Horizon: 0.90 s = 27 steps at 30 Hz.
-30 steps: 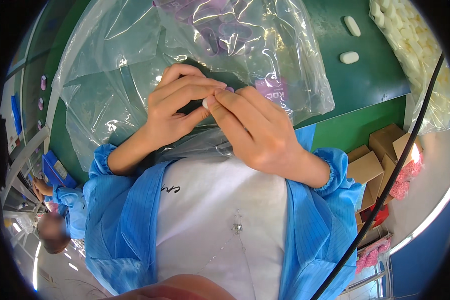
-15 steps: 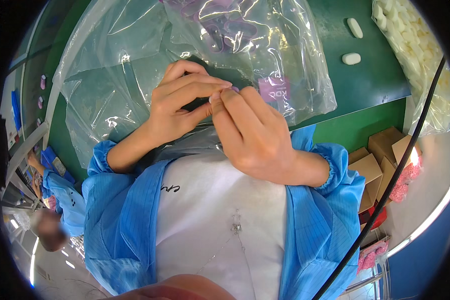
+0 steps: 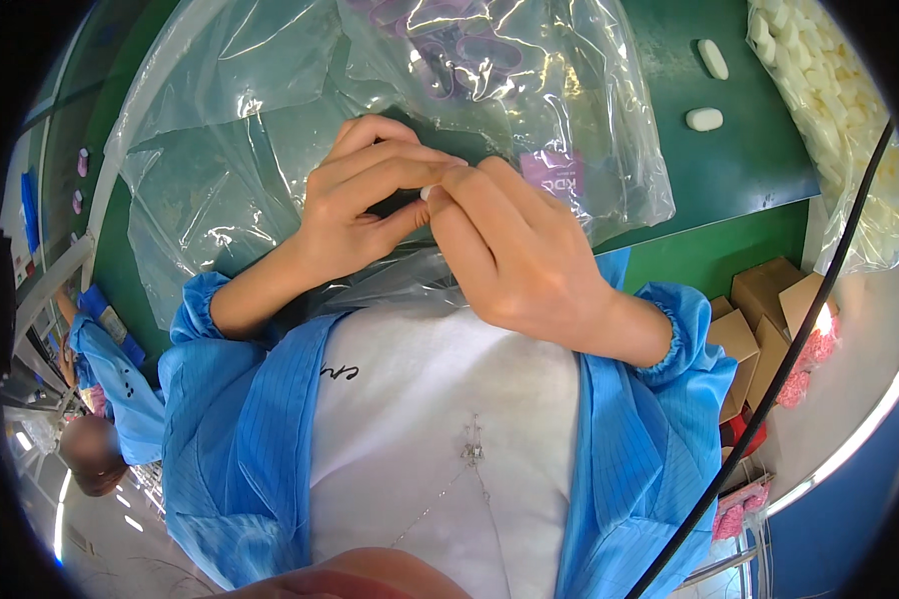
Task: The person repeatedly picks up small white cylindrical objects and places them into purple rectangular boxes. The filled boxes are then dropped onto a clear plastic sheet on the green workbench. This repetitive assembly process continues throughout the clip.
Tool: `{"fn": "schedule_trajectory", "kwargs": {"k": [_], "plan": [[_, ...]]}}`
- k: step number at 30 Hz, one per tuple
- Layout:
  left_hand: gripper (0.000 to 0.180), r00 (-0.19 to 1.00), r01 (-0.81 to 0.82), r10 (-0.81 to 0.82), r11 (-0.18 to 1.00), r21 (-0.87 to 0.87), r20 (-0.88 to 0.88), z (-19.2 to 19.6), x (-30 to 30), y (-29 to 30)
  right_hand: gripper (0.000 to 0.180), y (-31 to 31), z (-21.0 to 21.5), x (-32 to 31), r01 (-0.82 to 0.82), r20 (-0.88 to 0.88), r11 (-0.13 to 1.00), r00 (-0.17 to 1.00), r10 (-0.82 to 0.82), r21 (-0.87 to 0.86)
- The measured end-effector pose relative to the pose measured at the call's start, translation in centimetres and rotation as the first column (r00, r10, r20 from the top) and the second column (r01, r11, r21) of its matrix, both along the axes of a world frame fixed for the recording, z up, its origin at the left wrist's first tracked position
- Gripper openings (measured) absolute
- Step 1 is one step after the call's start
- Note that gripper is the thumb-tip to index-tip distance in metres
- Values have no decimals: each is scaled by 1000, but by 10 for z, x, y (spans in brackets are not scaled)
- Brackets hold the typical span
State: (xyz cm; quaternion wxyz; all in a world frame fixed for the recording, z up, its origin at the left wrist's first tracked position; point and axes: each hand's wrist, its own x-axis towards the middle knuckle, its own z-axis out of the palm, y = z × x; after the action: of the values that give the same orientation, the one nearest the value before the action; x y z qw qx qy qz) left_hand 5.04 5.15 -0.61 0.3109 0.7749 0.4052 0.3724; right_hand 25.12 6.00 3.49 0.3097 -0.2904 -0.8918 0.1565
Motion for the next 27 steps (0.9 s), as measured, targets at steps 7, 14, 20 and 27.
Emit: {"fn": "schedule_trajectory", "kwargs": {"k": [7, 14, 20, 27], "plan": [[33, 1000, 9, -8, 1000, -25, 3, -3, -3, -1, 36, 12, -10, 22, -188, -122, 980, 976, 178, -73], [33, 1000, 23, -24, 1000, -11, -11, -2, -4, 0, 41, 15, -10, 21, -158, -68, 986, 985, 161, 57], [31, 1000, 25, -25, 1000, -11, -8, -2, -4, 1, 34, 15, -20, 23, -155, -116, 986, 980, 161, 60], [31, 1000, 23, -23, 1000, 9, -12, -2, -2, 1, 26, 4, -26, 23, -64, -141, 998, 988, 61, -14]]}}
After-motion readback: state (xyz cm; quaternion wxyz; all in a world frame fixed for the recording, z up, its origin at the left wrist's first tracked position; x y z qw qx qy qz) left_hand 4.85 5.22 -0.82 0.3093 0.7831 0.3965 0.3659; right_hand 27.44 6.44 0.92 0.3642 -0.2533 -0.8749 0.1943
